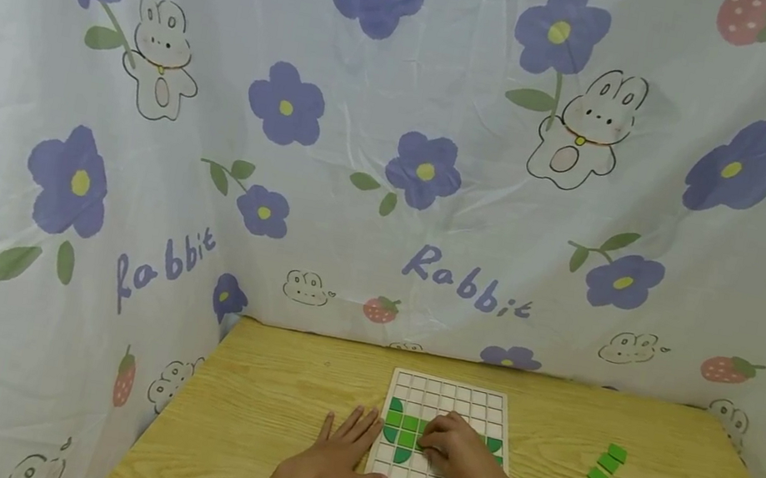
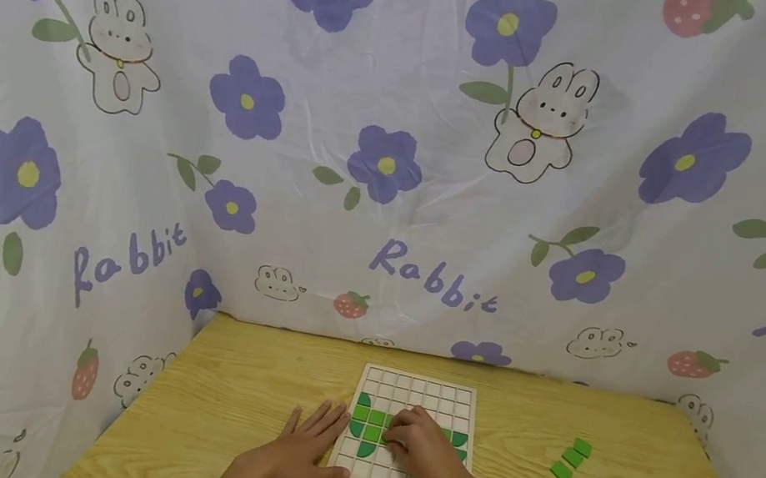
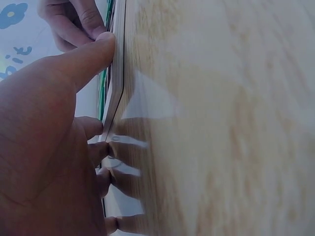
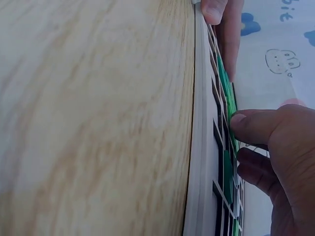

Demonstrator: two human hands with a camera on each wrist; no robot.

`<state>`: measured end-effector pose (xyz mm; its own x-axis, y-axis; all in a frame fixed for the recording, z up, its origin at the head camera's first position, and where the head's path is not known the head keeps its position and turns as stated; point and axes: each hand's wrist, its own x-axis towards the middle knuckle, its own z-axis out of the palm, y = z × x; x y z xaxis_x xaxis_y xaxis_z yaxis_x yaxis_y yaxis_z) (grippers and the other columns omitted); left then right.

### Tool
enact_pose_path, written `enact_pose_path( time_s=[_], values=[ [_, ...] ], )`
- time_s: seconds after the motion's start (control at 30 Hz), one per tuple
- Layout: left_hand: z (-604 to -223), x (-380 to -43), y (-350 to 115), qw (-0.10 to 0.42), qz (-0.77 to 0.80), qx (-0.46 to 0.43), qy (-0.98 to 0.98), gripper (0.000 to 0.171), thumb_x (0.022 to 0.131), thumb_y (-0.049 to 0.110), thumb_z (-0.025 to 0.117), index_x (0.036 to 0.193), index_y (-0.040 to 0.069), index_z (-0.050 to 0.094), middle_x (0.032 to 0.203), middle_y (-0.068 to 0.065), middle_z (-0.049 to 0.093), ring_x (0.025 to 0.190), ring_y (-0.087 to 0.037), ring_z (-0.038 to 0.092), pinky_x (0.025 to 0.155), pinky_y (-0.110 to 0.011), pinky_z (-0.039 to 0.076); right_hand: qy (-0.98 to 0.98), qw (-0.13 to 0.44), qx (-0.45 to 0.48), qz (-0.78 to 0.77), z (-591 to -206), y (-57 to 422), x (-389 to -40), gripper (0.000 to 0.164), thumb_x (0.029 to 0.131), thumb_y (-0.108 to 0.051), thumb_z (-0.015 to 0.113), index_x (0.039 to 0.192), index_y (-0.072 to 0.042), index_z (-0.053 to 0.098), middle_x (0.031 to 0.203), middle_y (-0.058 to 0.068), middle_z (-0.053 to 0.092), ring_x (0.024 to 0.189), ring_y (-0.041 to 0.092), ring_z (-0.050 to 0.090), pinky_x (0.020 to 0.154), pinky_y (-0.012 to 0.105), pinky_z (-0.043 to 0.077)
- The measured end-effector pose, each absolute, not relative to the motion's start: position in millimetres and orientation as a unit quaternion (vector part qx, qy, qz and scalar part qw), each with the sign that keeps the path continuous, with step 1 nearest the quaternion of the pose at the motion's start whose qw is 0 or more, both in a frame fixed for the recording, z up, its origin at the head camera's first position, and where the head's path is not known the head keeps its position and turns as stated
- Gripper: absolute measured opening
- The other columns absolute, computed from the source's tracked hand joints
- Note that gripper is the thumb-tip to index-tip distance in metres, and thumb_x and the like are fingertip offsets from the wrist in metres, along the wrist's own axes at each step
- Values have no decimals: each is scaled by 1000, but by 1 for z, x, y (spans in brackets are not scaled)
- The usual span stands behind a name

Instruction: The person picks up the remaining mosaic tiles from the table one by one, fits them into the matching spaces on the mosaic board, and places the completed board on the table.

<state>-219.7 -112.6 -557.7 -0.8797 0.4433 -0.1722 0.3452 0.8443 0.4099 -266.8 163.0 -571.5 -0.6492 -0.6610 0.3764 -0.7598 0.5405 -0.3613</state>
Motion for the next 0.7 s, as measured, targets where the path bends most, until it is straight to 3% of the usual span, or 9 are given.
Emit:
enact_pose_path(
  time_s=[0.3,0.7],
  values=[
    [-560,-220,-114,131,187,208,951,94,103,68,54,173,15,20,181,-7,12,168,-35,6,129,-74,2,-875,102,406,243,-571,162,-266,14,98,-6,77,107,-14,84,111,-3,74,101,12,61,90,35,58],
    [-558,-218,-115,130,195,208,950,93,103,67,55,173,17,19,181,-6,12,168,-35,6,129,-73,2,-870,150,398,249,-574,171,-265,11,96,-9,80,100,-18,83,106,-7,74,98,11,62,87,33,58]
  ],
)
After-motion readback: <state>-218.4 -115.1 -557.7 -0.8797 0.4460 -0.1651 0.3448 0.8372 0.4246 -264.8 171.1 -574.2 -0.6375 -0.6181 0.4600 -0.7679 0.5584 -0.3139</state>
